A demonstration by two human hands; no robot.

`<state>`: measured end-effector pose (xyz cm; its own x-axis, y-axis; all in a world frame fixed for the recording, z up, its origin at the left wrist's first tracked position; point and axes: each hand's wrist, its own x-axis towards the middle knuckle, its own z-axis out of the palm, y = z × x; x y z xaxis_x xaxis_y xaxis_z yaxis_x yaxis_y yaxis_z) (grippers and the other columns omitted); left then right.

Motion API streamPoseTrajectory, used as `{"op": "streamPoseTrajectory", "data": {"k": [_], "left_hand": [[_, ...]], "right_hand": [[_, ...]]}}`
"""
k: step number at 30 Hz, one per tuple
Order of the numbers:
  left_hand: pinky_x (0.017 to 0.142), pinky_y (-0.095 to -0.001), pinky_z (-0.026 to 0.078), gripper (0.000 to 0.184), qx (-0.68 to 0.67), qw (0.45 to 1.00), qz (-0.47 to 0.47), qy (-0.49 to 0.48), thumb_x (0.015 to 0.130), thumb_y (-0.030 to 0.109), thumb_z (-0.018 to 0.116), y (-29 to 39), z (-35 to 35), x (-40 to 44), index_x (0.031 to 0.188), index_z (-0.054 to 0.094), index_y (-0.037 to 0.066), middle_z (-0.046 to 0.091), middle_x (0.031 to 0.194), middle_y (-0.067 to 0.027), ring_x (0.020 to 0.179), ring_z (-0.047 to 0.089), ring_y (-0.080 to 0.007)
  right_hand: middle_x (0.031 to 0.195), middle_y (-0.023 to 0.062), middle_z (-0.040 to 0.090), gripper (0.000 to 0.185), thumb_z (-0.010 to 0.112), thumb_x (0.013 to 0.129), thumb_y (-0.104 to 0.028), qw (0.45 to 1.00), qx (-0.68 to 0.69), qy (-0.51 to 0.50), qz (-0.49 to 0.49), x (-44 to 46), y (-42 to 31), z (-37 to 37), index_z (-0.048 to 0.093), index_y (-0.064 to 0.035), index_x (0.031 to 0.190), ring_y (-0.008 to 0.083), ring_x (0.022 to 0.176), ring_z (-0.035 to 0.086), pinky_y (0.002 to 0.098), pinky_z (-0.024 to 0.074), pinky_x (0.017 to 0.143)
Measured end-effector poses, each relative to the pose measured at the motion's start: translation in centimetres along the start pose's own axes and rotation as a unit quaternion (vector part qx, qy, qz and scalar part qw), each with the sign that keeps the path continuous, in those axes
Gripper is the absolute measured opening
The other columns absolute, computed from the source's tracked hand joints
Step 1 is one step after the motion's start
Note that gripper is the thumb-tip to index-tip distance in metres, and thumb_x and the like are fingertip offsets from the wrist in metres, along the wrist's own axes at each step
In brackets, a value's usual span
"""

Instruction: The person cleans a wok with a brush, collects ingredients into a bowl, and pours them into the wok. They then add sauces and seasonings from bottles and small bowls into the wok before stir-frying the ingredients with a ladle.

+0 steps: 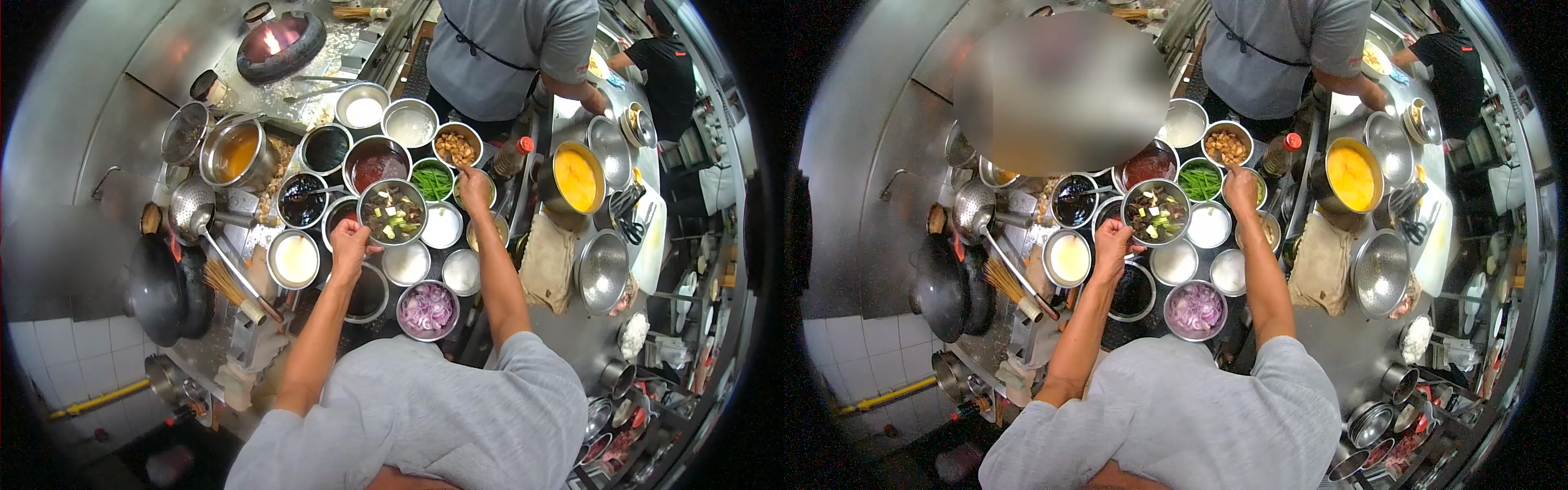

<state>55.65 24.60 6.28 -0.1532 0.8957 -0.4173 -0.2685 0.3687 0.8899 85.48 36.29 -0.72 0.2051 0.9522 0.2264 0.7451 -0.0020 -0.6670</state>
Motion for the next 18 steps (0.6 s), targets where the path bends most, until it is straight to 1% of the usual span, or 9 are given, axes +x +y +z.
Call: {"op": "streamPoseTrajectory", "data": {"k": [2, 4, 5, 6, 8, 9, 11, 13, 18], "left_hand": [[0.049, -0.0258, 0.060, 0.010, 0.010, 1.000, -0.004, 0.003, 0.088, 0.001, 0.058, 0.2, 0.1, 0.0, 0.085, 0.048, 0.002, 0.060, 0.075, -0.0087, 0.053, 0.064, -0.0174], [0.049, -0.0259, 0.060, 0.010, 0.020, 1.000, -0.007, 0.003, 0.089, 0.002, 0.057, 0.3, 0.5, 0.4, 0.085, 0.048, 0.002, 0.060, 0.075, -0.0082, 0.053, 0.064, -0.0176], [0.049, -0.0260, 0.060, 0.010, 0.009, 1.000, -0.003, 0.005, 0.089, 0.002, 0.057, 0.2, 0.6, 0.6, 0.084, 0.048, 0.002, 0.060, 0.075, -0.0082, 0.053, 0.064, -0.0176], [0.049, -0.0260, 0.060, 0.010, -0.002, 1.000, 0.000, 0.007, 0.089, 0.002, 0.057, 0.2, 0.7, 0.7, 0.084, 0.048, 0.002, 0.060, 0.076, -0.0081, 0.053, 0.064, -0.0177], [0.047, -0.0257, 0.058, 0.010, 0.002, 1.000, -0.001, 0.017, 0.089, 0.003, 0.057, 0.4, 1.3, 1.1, 0.083, 0.049, 0.002, 0.059, 0.074, -0.0079, 0.053, 0.064, -0.0172], [0.046, -0.0253, 0.057, 0.010, 0.006, 1.000, -0.003, 0.026, 0.089, 0.004, 0.058, 0.7, 1.7, 1.3, 0.083, 0.049, 0.003, 0.059, 0.073, -0.0077, 0.052, 0.063, -0.0167], [0.044, -0.0243, 0.054, 0.011, 0.024, 0.999, -0.003, 0.022, 0.089, 0.005, 0.058, 1.4, 2.2, 1.7, 0.084, 0.049, 0.003, 0.058, 0.071, -0.0069, 0.051, 0.063, -0.0164], [0.038, -0.0219, 0.043, 0.012, 0.029, 1.000, 0.000, 0.012, 0.089, 0.008, 0.059, 1.0, 2.4, 2.8, 0.085, 0.049, 0.004, 0.056, 0.065, -0.0038, 0.048, 0.063, -0.0161], [0.043, -0.0243, 0.051, 0.012, 0.034, 0.999, 0.008, 0.006, 0.089, 0.007, 0.060, 1.2, 3.7, 4.9, 0.084, 0.050, 0.003, 0.055, 0.068, -0.0049, 0.049, 0.059, -0.0140]], "right_hand": [[0.090, 0.0269, 0.069, 0.023, 0.058, 0.088, -0.010, 0.998, 0.047, 0.010, 0.031, 0.1, 2.0, 1.0, 0.073, 0.0005, 0.102, 0.0399, 0.083, 0.069, 0.0473, 0.0521, 0.075], [0.075, 0.0064, 0.067, 0.024, 0.060, 0.094, -0.012, 0.977, 0.169, -0.019, 0.127, 0.6, 3.8, 2.1, 0.071, 0.0004, 0.110, 0.0180, 0.063, 0.061, 0.0326, 0.0477, 0.059], [0.086, 0.0161, 0.073, 0.023, 0.059, 0.090, -0.010, 0.971, 0.192, -0.013, 0.141, 0.6, 4.3, 2.5, 0.073, -0.0001, 0.106, 0.0244, 0.075, 0.069, 0.0373, 0.0513, 0.068], [0.086, 0.0161, 0.073, 0.023, 0.059, 0.090, -0.010, 0.971, 0.192, -0.012, 0.141, 0.6, 3.8, 2.2, 0.073, -0.0001, 0.106, 0.0244, 0.075, 0.069, 0.0373, 0.0513, 0.068], [0.078, 0.0060, 0.068, 0.024, 0.057, 0.094, -0.011, 0.907, 0.312, -0.035, 0.281, 0.4, 2.3, 1.0, 0.073, -0.0016, 0.108, 0.0140, 0.066, 0.060, 0.0298, 0.0471, 0.061], [0.078, 0.0060, 0.068, 0.024, 0.057, 0.094, -0.011, 0.907, 0.311, -0.035, 0.281, 0.3, 2.3, 0.8, 0.073, -0.0016, 0.108, 0.0140, 0.066, 0.060, 0.0298, 0.0471, 0.061], [0.070, -0.0036, 0.056, 0.025, 0.057, 0.096, -0.012, 0.880, 0.363, -0.038, 0.305, 0.3, 2.3, 0.4, 0.070, -0.0040, 0.116, 0.0045, 0.053, 0.044, 0.0225, 0.0339, 0.046], [0.071, -0.0036, 0.057, 0.025, 0.057, 0.096, -0.012, 0.887, 0.352, -0.025, 0.297, 0.0, 2.3, -0.1, 0.071, -0.0039, 0.115, 0.0044, 0.053, 0.045, 0.0222, 0.0341, 0.046], [0.073, -0.0050, 0.058, 0.025, 0.055, 0.097, -0.012, 0.926, 0.306, -0.015, 0.219, -2.4, -1.6, -4.5, 0.070, -0.0016, 0.115, 0.0036, 0.059, 0.048, 0.0225, 0.0352, 0.050]]}}
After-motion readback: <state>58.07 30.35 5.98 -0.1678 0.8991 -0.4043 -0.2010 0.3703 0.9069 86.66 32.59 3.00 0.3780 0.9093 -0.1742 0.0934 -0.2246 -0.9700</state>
